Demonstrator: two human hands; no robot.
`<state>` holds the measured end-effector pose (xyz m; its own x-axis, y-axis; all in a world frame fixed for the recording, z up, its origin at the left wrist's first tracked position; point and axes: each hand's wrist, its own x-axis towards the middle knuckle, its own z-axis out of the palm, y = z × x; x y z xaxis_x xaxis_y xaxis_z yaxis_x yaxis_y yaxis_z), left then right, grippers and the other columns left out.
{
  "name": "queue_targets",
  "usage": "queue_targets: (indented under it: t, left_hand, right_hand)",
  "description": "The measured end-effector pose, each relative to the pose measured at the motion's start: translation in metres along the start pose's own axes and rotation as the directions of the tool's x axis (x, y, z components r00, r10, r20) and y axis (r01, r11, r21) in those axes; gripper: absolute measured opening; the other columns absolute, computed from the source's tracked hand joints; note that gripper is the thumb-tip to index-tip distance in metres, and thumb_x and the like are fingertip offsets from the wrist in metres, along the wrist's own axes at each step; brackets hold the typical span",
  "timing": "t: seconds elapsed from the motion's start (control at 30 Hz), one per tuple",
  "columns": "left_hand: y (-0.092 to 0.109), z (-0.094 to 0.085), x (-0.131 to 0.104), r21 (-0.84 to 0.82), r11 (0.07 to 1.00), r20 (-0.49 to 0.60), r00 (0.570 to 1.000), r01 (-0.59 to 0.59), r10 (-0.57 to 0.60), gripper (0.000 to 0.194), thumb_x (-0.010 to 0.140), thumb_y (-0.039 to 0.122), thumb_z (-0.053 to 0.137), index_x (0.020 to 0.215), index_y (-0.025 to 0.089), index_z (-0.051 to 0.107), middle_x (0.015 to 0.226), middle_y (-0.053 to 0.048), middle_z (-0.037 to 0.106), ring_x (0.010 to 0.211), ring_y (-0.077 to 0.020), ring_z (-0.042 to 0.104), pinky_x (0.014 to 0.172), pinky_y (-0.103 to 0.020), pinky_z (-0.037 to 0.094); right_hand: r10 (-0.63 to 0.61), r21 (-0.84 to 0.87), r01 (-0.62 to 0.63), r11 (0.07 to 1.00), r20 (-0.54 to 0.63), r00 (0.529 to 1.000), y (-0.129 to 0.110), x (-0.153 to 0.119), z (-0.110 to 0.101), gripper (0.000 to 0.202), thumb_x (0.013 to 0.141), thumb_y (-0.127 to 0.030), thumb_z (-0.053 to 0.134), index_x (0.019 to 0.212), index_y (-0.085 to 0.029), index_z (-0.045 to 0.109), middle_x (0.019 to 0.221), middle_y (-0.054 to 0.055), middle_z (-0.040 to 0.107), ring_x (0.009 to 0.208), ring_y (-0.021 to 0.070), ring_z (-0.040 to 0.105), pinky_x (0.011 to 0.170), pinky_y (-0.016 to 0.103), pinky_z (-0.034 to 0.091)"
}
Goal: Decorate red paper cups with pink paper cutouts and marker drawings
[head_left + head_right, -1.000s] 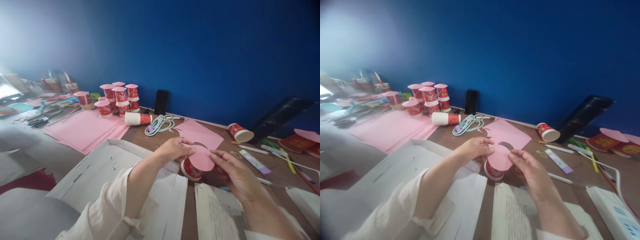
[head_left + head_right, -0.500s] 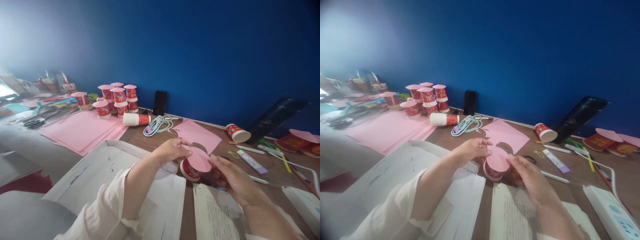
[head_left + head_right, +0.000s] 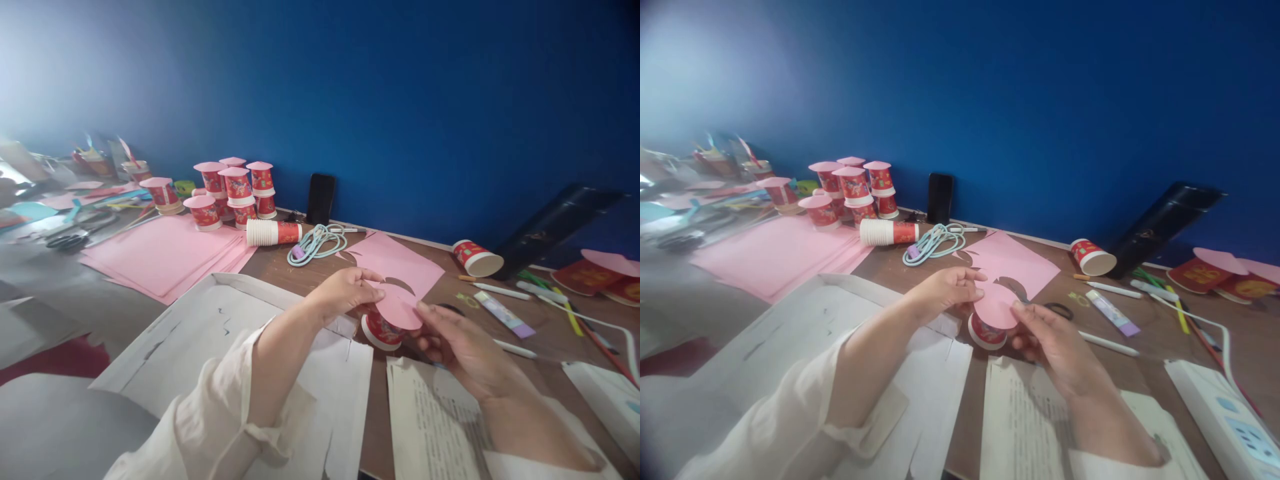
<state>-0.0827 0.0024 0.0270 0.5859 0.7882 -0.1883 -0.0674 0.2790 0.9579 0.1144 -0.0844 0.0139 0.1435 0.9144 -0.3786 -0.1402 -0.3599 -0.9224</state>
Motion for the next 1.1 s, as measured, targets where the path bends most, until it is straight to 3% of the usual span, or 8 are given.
queue_targets:
  t: [0.2,0.43,0.83,1.1]
  left_hand:
    - [-0.006,-0.002,0.007,-0.056,0.998,-0.107,0.994,-0.038,0.032,0.032,0.078,0.017,0.072,0.108,0.011,0.061,0.068,0.001,0.063,0.059,-0.0081,0.061,0.061,-0.021,0.049]
    - [-0.003,0.0,0.009,-0.054,0.998,-0.213,0.977,-0.043,0.031,0.026,0.081,0.01,0.065,0.107,0.01,0.062,0.069,0.001,0.062,0.052,-0.0058,0.056,0.054,-0.02,0.045]
    - [-0.001,-0.006,0.006,-0.114,0.991,-0.131,0.988,0.063,-0.078,0.032,0.077,0.009,0.066,0.109,0.012,0.063,0.068,0.001,0.062,0.054,-0.0064,0.057,0.057,-0.02,0.045]
    - [0.005,-0.005,0.003,-0.131,0.984,-0.126,0.982,0.122,-0.139,0.033,0.077,0.01,0.068,0.109,0.012,0.064,0.073,0.0,0.064,0.058,-0.0072,0.059,0.064,-0.021,0.049]
  right_hand:
    - [-0.014,0.03,0.014,0.999,-0.007,1.0,0.0,0.008,0.008,0.037,0.067,-0.05,0.083,0.08,-0.019,0.067,0.075,0.002,0.068,0.06,0.0093,0.059,0.051,0.018,0.045]
    - [-0.08,0.002,0.08,0.997,-0.01,0.997,-0.002,0.013,0.016,0.042,0.065,-0.054,0.082,0.074,-0.017,0.064,0.07,0.001,0.064,0.059,0.0093,0.056,0.048,0.018,0.04]
    - [-0.081,0.102,0.088,0.991,-0.07,0.994,0.0,0.013,0.019,0.041,0.064,-0.051,0.084,0.081,-0.02,0.062,0.063,-0.003,0.06,0.049,0.0068,0.053,0.044,0.015,0.041]
    - [-0.135,0.028,0.136,0.99,-0.036,0.99,0.003,0.013,0.022,0.037,0.07,-0.047,0.081,0.089,-0.02,0.065,0.066,-0.003,0.06,0.05,0.0057,0.05,0.044,0.014,0.04]
